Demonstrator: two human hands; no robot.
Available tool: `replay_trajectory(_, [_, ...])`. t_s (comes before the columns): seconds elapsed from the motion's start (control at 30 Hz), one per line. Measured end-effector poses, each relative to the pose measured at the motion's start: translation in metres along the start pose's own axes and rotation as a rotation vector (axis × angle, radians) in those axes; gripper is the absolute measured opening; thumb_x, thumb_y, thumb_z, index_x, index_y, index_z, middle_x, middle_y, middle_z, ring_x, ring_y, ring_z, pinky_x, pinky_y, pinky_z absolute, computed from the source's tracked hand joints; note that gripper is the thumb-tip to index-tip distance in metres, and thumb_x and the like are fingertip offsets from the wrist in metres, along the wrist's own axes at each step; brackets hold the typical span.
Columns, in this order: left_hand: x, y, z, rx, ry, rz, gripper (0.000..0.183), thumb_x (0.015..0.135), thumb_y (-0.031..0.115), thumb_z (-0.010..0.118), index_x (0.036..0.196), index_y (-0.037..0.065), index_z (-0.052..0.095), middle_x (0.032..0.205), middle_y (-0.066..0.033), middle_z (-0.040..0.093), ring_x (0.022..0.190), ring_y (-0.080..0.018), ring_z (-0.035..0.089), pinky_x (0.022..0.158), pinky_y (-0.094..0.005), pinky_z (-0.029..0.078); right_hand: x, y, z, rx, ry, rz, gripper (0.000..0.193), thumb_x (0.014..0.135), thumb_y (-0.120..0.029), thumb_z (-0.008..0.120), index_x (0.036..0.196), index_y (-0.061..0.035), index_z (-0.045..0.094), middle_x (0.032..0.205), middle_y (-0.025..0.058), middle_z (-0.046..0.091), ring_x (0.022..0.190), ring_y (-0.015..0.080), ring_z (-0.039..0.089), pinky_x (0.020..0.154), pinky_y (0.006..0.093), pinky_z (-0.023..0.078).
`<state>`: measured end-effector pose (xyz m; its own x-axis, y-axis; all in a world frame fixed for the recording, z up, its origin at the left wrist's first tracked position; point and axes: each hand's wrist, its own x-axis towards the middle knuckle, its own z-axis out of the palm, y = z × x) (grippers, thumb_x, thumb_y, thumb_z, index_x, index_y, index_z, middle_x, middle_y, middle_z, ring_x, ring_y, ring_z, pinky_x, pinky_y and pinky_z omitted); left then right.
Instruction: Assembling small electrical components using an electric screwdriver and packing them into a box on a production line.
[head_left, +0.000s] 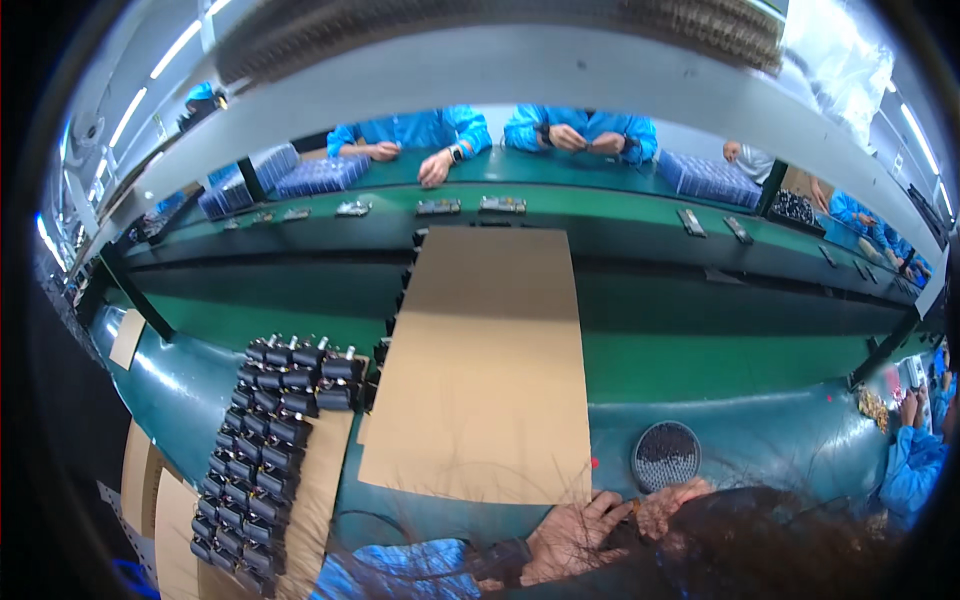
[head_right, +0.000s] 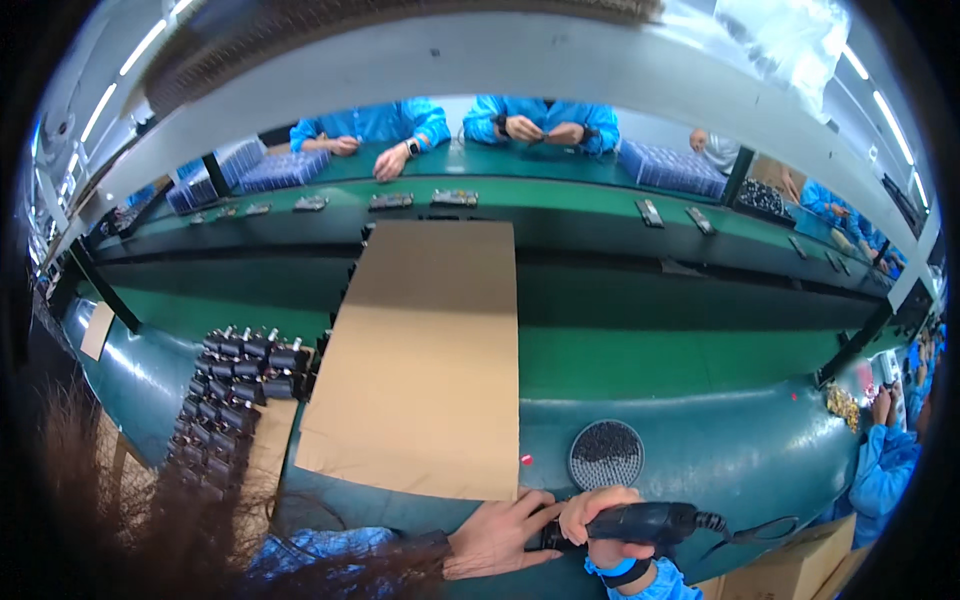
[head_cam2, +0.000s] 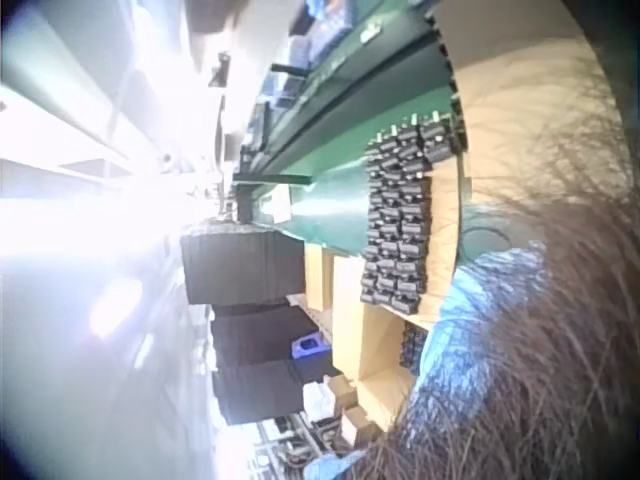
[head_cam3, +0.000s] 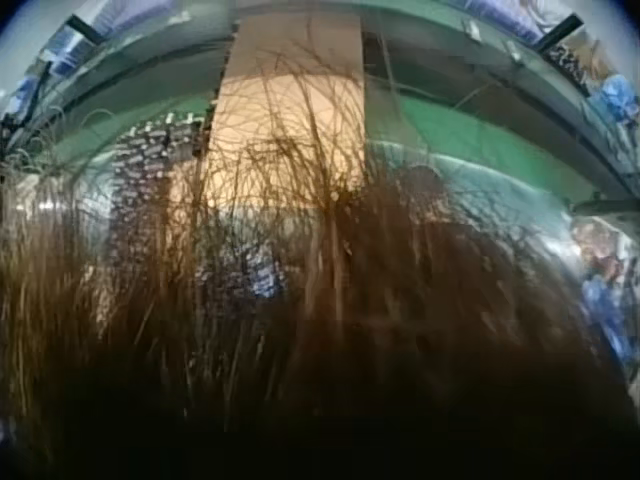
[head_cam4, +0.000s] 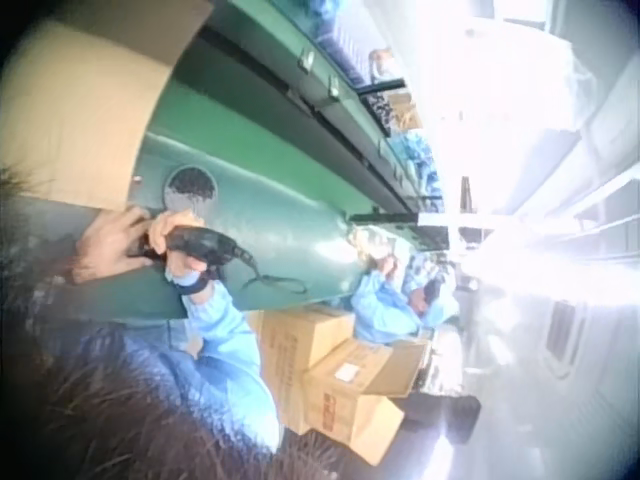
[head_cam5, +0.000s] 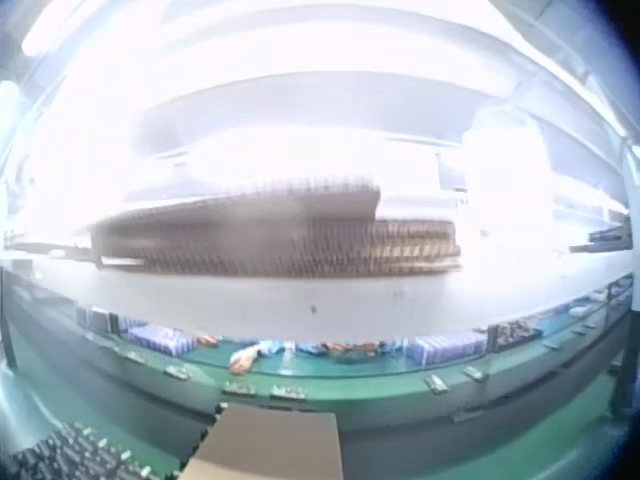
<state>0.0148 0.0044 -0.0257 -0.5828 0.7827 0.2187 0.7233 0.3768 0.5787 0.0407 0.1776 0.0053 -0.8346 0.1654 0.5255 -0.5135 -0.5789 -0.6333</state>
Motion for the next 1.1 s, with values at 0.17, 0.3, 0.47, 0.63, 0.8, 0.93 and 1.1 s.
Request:
replay_trajectory(0.17, [-0.002, -0.003, -0.002, -0.033, 0.023, 0.047, 0.064, 0.085, 0.044, 0.074, 0.135, 0.007, 0.056, 0.12, -0.0087, 0.055, 0.111, -0.0294, 0.058, 0.092, -0.0447, 0.051, -0.001, -0.012, -0.001, -0.216, -0.109, 0.041, 0.089, 0.077, -0.083, 0.061, 0.097, 0.0032, 0.055, 0.059, 0.0117, 0.055, 0.049, 0.024, 0.058, 0.047, 0.0362, 0.051])
replay_trajectory(0.3, [0.009, 0.002, -0.02, -0.104, -0.032, 0.067, 0.063, 0.085, 0.043, 0.075, 0.135, 0.008, 0.057, 0.12, -0.0095, 0.057, 0.111, -0.0311, 0.058, 0.092, -0.0434, 0.052, 0.04, -0.042, -0.005, -0.223, -0.028, -0.142, 0.089, 0.074, -0.094, 0.046, 0.099, -0.008, 0.048, 0.063, 0.0067, 0.052, 0.049, 0.0187, 0.053, 0.046, 0.0334, 0.047])
replay_trajectory(0.47, [0.013, -0.001, -0.022, -0.095, -0.023, -0.024, 0.064, 0.078, 0.041, 0.082, 0.13, 0.008, 0.064, 0.119, -0.0087, 0.059, 0.111, -0.0304, 0.059, 0.093, -0.0412, 0.052, 0.06, -0.017, -0.041, -0.346, 0.277, -0.123, 0.087, 0.08, -0.095, 0.033, 0.095, -0.0106, 0.049, 0.057, 0.0018, 0.044, 0.045, 0.0149, 0.044, 0.042, 0.032, 0.039])
replay_trajectory(0.63, [0.012, 0.002, -0.022, 0.005, -0.003, -0.03, 0.067, 0.074, 0.042, 0.084, 0.128, 0.008, 0.065, 0.118, -0.0061, 0.058, 0.112, -0.028, 0.057, 0.096, -0.0403, 0.05, 0.052, -0.012, -0.049, -0.38, 0.261, -0.071, 0.087, 0.079, -0.095, 0.032, 0.096, -0.0108, 0.049, 0.057, 0.0019, 0.045, 0.045, 0.0148, 0.045, 0.043, 0.0317, 0.04])
replay_trajectory(0.8, [0.011, 0.003, -0.023, 0.011, -0.014, -0.034, 0.067, 0.074, 0.042, 0.084, 0.129, 0.008, 0.065, 0.119, -0.006, 0.058, 0.112, -0.0276, 0.056, 0.096, -0.0403, 0.05, 0.041, -0.004, -0.05, -0.287, 0.26, -0.01, 0.091, 0.073, -0.094, 0.046, 0.1, -0.0073, 0.05, 0.064, 0.005, 0.05, 0.051, 0.0159, 0.05, 0.048, 0.0316, 0.044])
replay_trajectory(0.93, [0.01, 0.004, -0.021, 0.0, -0.015, -0.04, 0.067, 0.075, 0.042, 0.084, 0.129, 0.008, 0.065, 0.117, -0.0063, 0.057, 0.111, -0.0277, 0.056, 0.097, -0.0411, 0.049, 0.042, -0.003, -0.049, -0.281, 0.251, 0.001, 0.091, 0.072, -0.095, 0.047, 0.1, -0.0075, 0.05, 0.064, 0.0052, 0.05, 0.051, 0.0163, 0.05, 0.048, 0.0316, 0.044])
replay_trajectory(1.1, [0.009, 0.002, -0.022, -0.003, -0.027, -0.029, 0.067, 0.075, 0.043, 0.084, 0.129, 0.008, 0.065, 0.116, -0.0066, 0.057, 0.111, -0.0283, 0.056, 0.097, -0.0417, 0.049, 0.041, -0.002, -0.049, -0.277, 0.25, 0.019, 0.091, 0.072, -0.094, 0.048, 0.1, -0.0076, 0.05, 0.063, 0.0052, 0.05, 0.052, 0.0163, 0.051, 0.049, 0.0315, 0.044])
